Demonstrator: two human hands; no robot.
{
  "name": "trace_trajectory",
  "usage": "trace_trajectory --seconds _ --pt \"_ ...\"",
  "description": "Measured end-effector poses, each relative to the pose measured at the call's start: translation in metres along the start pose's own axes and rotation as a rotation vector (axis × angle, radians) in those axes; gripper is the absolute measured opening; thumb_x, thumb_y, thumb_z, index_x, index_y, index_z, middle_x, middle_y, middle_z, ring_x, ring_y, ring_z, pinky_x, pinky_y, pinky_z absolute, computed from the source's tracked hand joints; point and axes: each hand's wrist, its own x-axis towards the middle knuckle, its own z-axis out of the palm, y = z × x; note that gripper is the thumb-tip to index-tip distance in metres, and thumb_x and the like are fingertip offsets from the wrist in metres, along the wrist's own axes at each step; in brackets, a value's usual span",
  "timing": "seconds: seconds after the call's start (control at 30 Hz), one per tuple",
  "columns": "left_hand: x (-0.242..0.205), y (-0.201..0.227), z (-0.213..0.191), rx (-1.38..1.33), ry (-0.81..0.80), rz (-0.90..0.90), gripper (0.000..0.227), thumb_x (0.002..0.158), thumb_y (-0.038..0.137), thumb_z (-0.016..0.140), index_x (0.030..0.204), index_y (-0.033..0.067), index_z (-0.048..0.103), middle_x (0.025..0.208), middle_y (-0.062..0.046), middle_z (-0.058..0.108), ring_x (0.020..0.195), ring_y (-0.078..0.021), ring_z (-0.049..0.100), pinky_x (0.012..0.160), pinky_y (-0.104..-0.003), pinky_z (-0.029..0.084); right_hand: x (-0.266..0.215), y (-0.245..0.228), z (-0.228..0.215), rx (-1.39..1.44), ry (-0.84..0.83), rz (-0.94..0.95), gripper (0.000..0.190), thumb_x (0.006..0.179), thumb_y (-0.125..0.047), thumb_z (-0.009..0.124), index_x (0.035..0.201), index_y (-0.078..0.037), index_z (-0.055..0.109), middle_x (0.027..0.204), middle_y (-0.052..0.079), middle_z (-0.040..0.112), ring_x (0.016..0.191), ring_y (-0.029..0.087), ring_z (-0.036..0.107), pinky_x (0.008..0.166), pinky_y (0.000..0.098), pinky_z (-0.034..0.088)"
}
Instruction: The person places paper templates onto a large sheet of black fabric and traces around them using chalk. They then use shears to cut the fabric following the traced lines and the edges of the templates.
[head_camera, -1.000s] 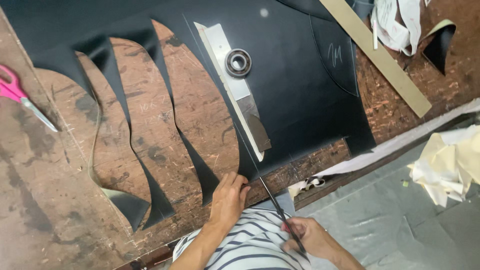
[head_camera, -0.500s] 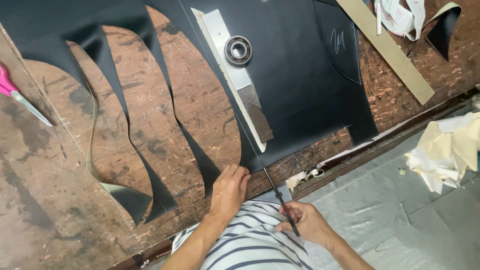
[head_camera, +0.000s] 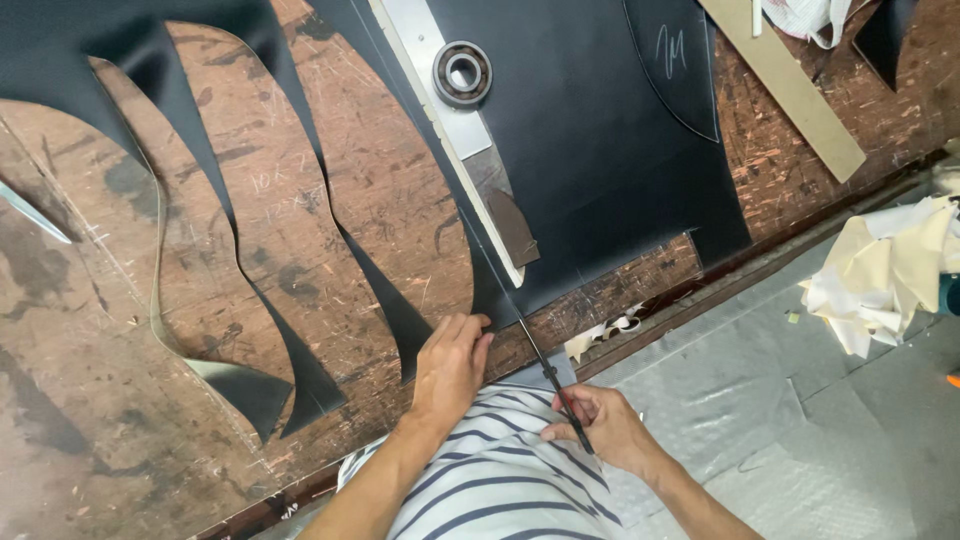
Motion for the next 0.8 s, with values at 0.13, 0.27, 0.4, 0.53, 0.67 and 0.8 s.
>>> trace_trajectory --seconds 0.13,0.27,0.4,0.53,0.67,0.8 --pt "0.000 -0.001 0.001 0.020 -0.003 0.024 0.014 0.087 0.004 0.071 0.100 0.0021 0.067 0.093 -0.014 0.064 0.091 -0.0338 0.064 0.079 -0.042 0.053 0.001 -0.003 0.000 0.006 -0.003 0.009 0.048 0.062 -0.033 0.096 0.096 -0.006 0.076 0.058 -0.005 0.056 0.054 0.007 0.044 0.051 0.0245 0.036" --pt "-0.001 -0.005 0.003 0.045 -0.017 0.058 0.010 0.084 0.003 0.069 0.093 0.0031 0.064 0.088 -0.013 0.062 0.088 -0.0333 0.063 0.078 -0.044 0.052 0.011 -0.011 0.000 -0.071 0.016 0.043 0.049 0.061 -0.035 0.098 0.096 -0.007 0.077 0.060 -0.006 0.055 0.055 0.007 0.045 0.052 0.0247 0.035" --pt "0.000 -0.006 0.005 0.046 -0.037 0.050 0.010 0.083 0.001 0.069 0.091 0.0034 0.064 0.086 -0.013 0.061 0.086 -0.0328 0.062 0.077 -0.044 0.052 0.014 -0.015 0.001 0.035 0.006 -0.073 0.049 0.062 -0.036 0.096 0.095 -0.006 0.075 0.062 -0.007 0.062 0.057 0.005 0.053 0.054 0.0220 0.043" --pt "0.000 -0.005 0.005 0.045 -0.025 0.051 0.011 0.082 0.002 0.071 0.091 0.0029 0.065 0.086 -0.013 0.061 0.086 -0.0327 0.062 0.076 -0.044 0.052 0.012 -0.017 0.001 0.002 0.015 -0.053 0.046 0.065 -0.034 0.096 0.093 -0.005 0.076 0.062 -0.005 0.058 0.056 0.006 0.048 0.053 0.0236 0.037" --pt "-0.001 -0.005 0.004 0.038 -0.007 0.080 0.014 0.080 0.002 0.072 0.092 0.0026 0.066 0.087 -0.012 0.062 0.086 -0.0330 0.062 0.076 -0.044 0.052 0.021 -0.025 0.002 -0.054 0.025 -0.001 0.044 0.063 -0.033 0.097 0.093 -0.006 0.078 0.059 -0.003 0.055 0.054 0.009 0.044 0.053 0.0248 0.032" --pt "0.000 -0.005 0.003 0.058 -0.049 0.050 0.012 0.081 0.001 0.072 0.091 0.0030 0.066 0.086 -0.012 0.062 0.085 -0.0317 0.063 0.075 -0.043 0.053 0.032 -0.027 0.003 0.124 0.003 -0.127 0.044 0.065 -0.029 0.097 0.093 -0.005 0.074 0.063 -0.009 0.057 0.057 0.004 0.047 0.052 0.0229 0.036"
